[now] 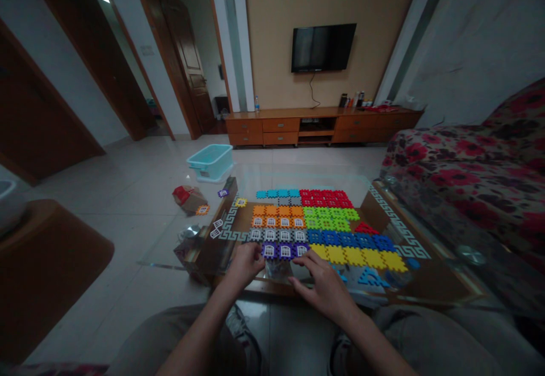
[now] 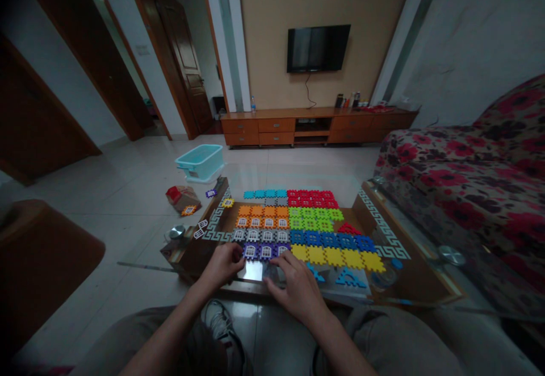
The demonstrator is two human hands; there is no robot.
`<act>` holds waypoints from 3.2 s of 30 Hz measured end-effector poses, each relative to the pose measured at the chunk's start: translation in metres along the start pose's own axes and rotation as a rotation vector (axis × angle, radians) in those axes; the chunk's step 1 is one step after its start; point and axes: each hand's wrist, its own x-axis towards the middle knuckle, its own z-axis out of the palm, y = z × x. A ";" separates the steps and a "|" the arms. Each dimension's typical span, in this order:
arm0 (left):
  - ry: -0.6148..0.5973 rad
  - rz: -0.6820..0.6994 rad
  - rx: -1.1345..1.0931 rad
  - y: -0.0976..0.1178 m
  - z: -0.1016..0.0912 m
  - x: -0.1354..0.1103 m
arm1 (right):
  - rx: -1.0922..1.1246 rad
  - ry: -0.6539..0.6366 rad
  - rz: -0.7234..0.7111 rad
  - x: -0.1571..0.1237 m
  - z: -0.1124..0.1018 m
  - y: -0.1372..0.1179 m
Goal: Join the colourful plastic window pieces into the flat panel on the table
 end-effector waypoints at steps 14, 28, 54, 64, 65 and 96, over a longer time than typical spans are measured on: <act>0.001 0.024 0.001 -0.001 0.000 0.000 | 0.006 -0.029 0.021 0.000 -0.001 -0.002; 0.001 0.023 -0.009 -0.005 0.001 0.000 | 0.021 -0.046 0.009 0.001 -0.003 -0.005; 0.203 -0.022 0.117 -0.012 -0.063 0.020 | -0.006 -0.088 0.010 0.001 -0.009 -0.013; 0.278 -0.106 0.348 -0.055 -0.079 0.083 | -0.034 -0.110 -0.006 -0.002 -0.007 -0.018; 0.277 -0.110 0.381 -0.060 -0.078 0.089 | -0.038 -0.110 -0.006 -0.002 -0.008 -0.019; 0.222 -0.240 0.509 -0.117 -0.068 0.183 | -0.020 -0.185 0.058 0.003 0.001 -0.012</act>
